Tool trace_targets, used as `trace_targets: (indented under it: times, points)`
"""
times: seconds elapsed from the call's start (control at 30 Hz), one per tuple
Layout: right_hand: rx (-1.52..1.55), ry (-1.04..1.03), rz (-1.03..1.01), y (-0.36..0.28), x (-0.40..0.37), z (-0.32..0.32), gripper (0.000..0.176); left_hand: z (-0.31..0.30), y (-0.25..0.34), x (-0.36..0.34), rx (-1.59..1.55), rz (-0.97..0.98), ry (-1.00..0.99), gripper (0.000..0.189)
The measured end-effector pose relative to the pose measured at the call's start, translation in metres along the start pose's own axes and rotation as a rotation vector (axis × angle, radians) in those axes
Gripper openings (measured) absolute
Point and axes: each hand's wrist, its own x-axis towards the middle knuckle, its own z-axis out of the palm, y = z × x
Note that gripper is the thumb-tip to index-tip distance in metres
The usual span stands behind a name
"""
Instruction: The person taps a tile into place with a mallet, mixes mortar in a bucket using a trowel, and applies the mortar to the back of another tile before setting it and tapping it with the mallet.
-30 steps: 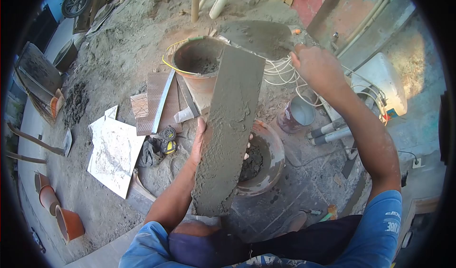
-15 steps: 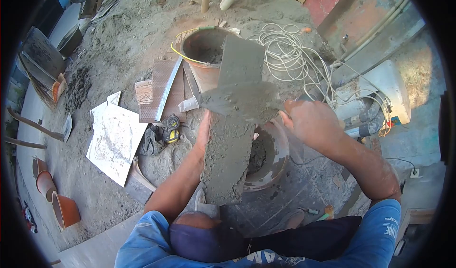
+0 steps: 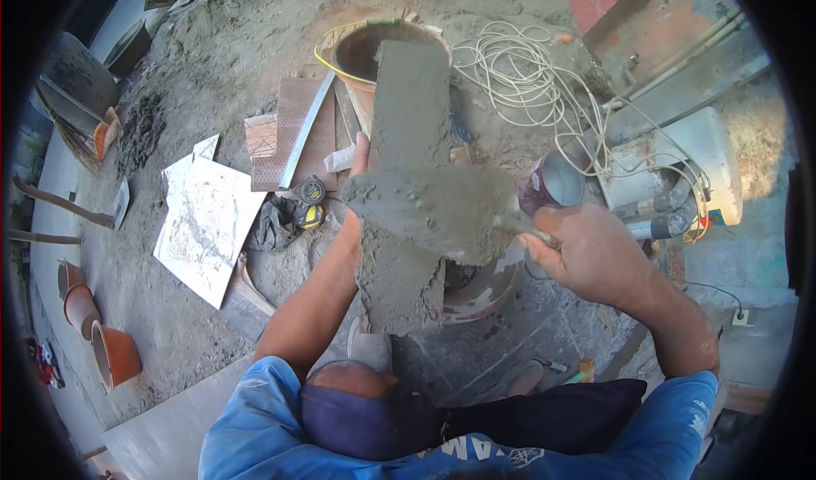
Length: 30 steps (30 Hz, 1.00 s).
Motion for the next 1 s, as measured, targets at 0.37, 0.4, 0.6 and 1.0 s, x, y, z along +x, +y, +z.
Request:
trace_targets:
  times: [0.37, 0.4, 0.6, 1.0]
  points:
    - [0.409, -0.257, -0.154, 0.011, 0.017, 0.057, 0.035, 0.010, 0.014, 0.007, 0.046, -0.072, -0.208, 0.093]
    - [0.411, -0.256, -0.157, 0.016, 0.017, 0.060, 0.035, 0.009, 0.016, 0.006, 0.071, -0.030, -0.177, 0.092]
    - [-0.068, -0.385, 0.096, 0.091, -0.029, 0.058, 0.037, 0.003, 0.035, 0.000, 0.058, 0.033, -0.189, 0.089]
    - [0.251, -0.330, -0.137, 0.043, 0.042, 0.008, 0.040, 0.036, 0.032, 0.045, 0.210, 0.088, -0.223, 0.086]
